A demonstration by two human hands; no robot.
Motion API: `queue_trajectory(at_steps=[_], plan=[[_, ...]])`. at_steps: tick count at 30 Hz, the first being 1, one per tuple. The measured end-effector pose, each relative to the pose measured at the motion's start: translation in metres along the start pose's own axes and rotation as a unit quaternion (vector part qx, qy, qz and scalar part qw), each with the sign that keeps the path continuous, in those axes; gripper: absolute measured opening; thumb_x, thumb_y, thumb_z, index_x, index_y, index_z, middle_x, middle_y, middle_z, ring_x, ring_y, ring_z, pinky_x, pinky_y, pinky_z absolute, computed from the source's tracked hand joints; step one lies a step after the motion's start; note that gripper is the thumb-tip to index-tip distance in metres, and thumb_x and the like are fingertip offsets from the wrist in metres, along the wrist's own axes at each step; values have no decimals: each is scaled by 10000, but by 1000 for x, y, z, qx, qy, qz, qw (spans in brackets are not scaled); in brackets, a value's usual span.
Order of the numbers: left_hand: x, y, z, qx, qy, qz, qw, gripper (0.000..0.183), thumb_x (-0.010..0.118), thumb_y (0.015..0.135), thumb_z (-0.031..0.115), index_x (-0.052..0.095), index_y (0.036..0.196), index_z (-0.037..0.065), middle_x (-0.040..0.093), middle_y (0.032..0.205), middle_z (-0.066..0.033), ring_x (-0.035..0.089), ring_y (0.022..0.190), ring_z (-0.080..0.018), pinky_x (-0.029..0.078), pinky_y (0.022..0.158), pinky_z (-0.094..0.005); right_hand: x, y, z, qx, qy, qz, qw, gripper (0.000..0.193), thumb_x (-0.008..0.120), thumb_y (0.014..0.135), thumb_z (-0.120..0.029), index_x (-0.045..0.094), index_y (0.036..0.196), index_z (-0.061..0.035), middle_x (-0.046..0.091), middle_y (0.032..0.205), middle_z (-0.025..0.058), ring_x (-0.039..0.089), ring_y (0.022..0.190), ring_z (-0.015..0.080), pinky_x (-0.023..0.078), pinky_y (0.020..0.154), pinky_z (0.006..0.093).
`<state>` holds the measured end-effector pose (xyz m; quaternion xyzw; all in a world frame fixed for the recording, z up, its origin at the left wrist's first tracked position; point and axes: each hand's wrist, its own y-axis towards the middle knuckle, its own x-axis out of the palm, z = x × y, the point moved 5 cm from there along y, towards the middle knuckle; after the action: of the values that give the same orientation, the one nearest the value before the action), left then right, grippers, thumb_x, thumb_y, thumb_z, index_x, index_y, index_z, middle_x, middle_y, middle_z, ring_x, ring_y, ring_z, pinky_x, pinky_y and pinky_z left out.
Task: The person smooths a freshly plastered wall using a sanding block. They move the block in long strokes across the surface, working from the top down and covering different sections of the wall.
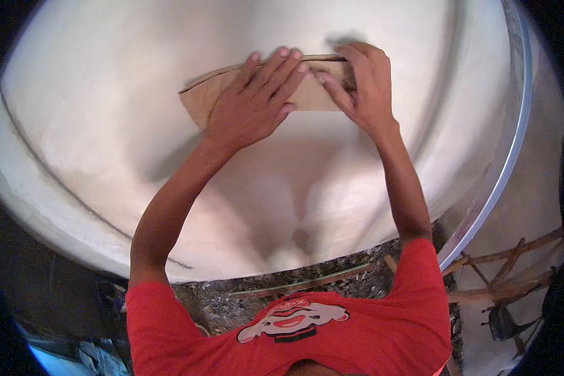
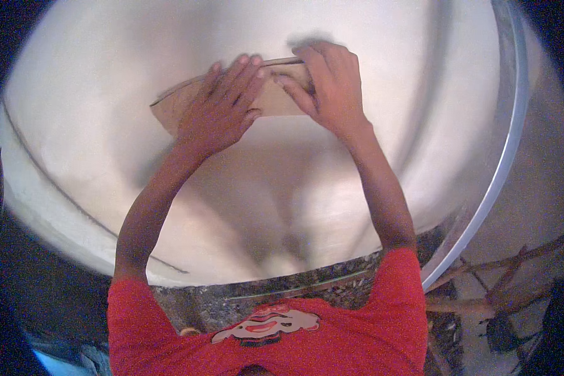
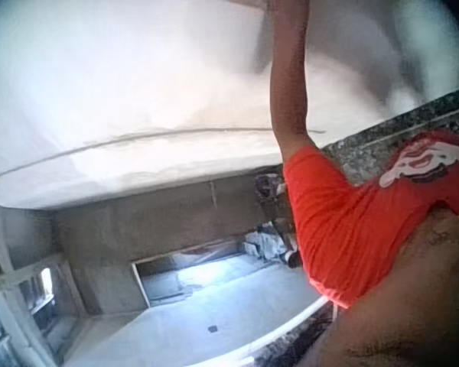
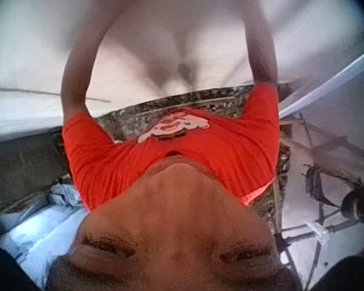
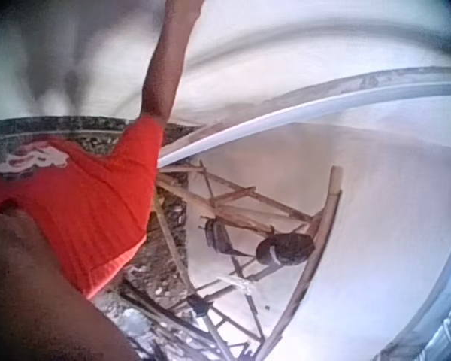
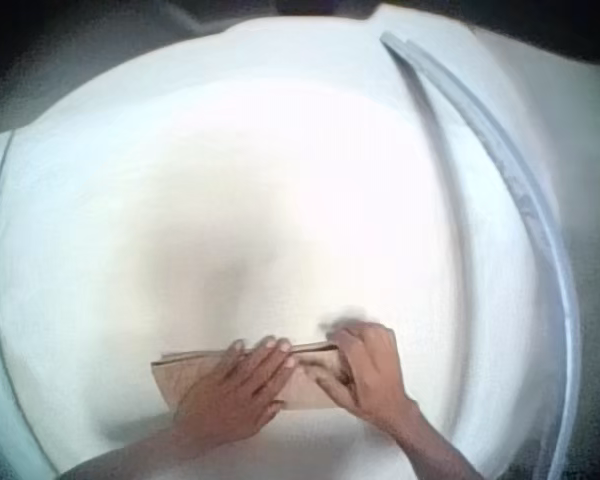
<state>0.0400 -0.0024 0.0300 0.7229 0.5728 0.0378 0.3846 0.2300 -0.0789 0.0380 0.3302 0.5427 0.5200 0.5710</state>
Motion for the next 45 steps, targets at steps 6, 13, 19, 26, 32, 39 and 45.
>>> queue_trajectory(at_steps=[6,13,19,26,32,39,45], plan=[[-3,5,1,-16,-109,34,993,873,656,884,560,371,1573,106,344,1657,-76,299,1540,-253,199,1258,-529,-22,-46,-1,17,54,60,997,882,834,767,-434,445,1456,-46,514,1458,216,473,1346,408,320,1122,554],[-2,5,2,-31,-67,29,997,806,621,914,568,410,1560,136,381,1639,-39,320,1528,-217,199,1265,-504,15,-72,-2,126,-28,120,984,754,651,910,-312,357,1522,15,462,1514,225,403,1418,386,187,1181,594],[-1,5,2,-27,-81,33,996,810,647,907,528,399,1562,122,378,1641,-58,330,1524,-242,227,1245,-528,37,-62,-8,203,-20,208,957,577,519,984,-293,458,1478,-3,518,1447,195,416,1409,352,163,1178,592],[2,4,5,-18,-23,40,999,805,639,905,535,400,1561,133,373,1644,-60,330,1525,-247,193,1251,-542,45,-57,-18,238,-98,238,937,552,566,969,-274,506,1474,-61,541,1432,155,461,1390,326,173,1184,604],[5,5,5,-23,-12,21,999,769,567,939,595,414,1560,169,367,1648,-13,309,1531,-201,147,1277,-517,45,-51,-4,151,-12,251,956,580,615,974,-300,494,1481,-45,566,1454,185,479,1398,387,225,1195,610],[7,3,4,-40,-12,17,999,797,590,923,594,406,1567,162,364,1650,-21,305,1533,-210,165,1271,-518,24,-33,-18,184,1,278,943,546,687,933,-178,556,1439,-18,601,1443,170,476,1429,366,252,1211,586],[7,2,3,-41,-62,9,997,843,683,859,539,417,1557,149,339,1664,-41,300,1539,-242,193,1240,-576,33,-33,-13,181,-55,238,953,503,653,948,-98,573,1441,-40,627,1429,136,472,1442,341,245,1225,558]])
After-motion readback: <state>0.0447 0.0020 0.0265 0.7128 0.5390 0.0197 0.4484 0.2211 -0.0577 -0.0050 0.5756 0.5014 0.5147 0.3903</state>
